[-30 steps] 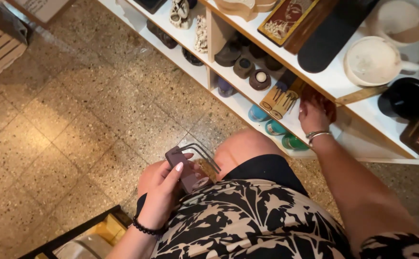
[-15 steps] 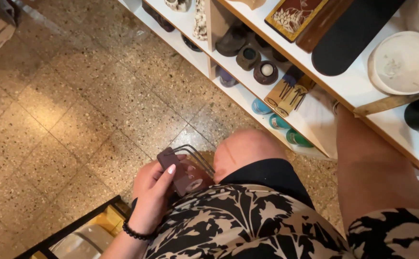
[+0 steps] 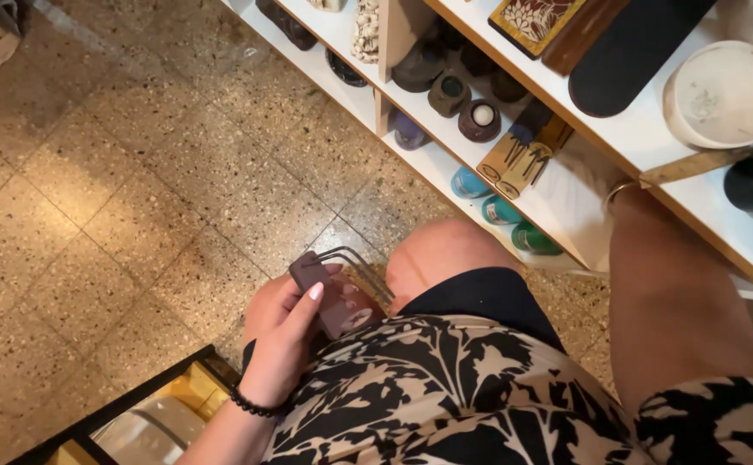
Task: Cleaning and inspecting small decorative items and mugs from a retail shelf using a cloth
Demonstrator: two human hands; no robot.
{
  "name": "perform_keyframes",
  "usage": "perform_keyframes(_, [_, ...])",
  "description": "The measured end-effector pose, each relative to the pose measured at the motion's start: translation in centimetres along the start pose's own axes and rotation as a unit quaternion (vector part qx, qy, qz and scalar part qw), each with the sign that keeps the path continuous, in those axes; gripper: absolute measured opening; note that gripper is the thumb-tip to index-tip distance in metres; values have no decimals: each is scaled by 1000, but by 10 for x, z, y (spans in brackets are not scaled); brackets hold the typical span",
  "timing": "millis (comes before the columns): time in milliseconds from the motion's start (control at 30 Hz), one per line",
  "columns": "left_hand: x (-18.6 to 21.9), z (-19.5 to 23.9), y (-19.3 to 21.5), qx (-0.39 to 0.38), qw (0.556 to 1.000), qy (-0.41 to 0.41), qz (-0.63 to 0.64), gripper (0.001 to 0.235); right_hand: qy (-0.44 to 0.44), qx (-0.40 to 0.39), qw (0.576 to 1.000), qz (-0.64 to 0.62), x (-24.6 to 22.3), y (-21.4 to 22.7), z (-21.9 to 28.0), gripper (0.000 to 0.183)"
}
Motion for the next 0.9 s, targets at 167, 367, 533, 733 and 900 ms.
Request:
perform_keyframes(167, [-2,8,-2,-34,995,42,87,51,-54,-42,991,-118,4,-41,17,51])
perform_keyframes(367, [-16,19,-5,-70,984,-13,164,45,34,120,992,1,-7,-4,141,35])
perform_keyframes(533, [-15,23,6,-74,982,-33,171,46,238,-33,970,22,20,10,188,36])
perform_keyframes(733, [-18,22,8,-57,984,-3,167,45,149,-48,970,-185,39,92,166,37])
perform_keyframes(900, [-20,14,0,-56,987,-2,153,45,76,90,990,-74,47,2,20,59])
Point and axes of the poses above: each hand's wrist, its own z-axis away from the middle knuckle, its own y-axis out of the back of the hand, x = y × z, the point moved 2 cm from there along -z, towards the middle knuckle, and after that the axes turned 12 degrees about x, right-handed, at the moved point
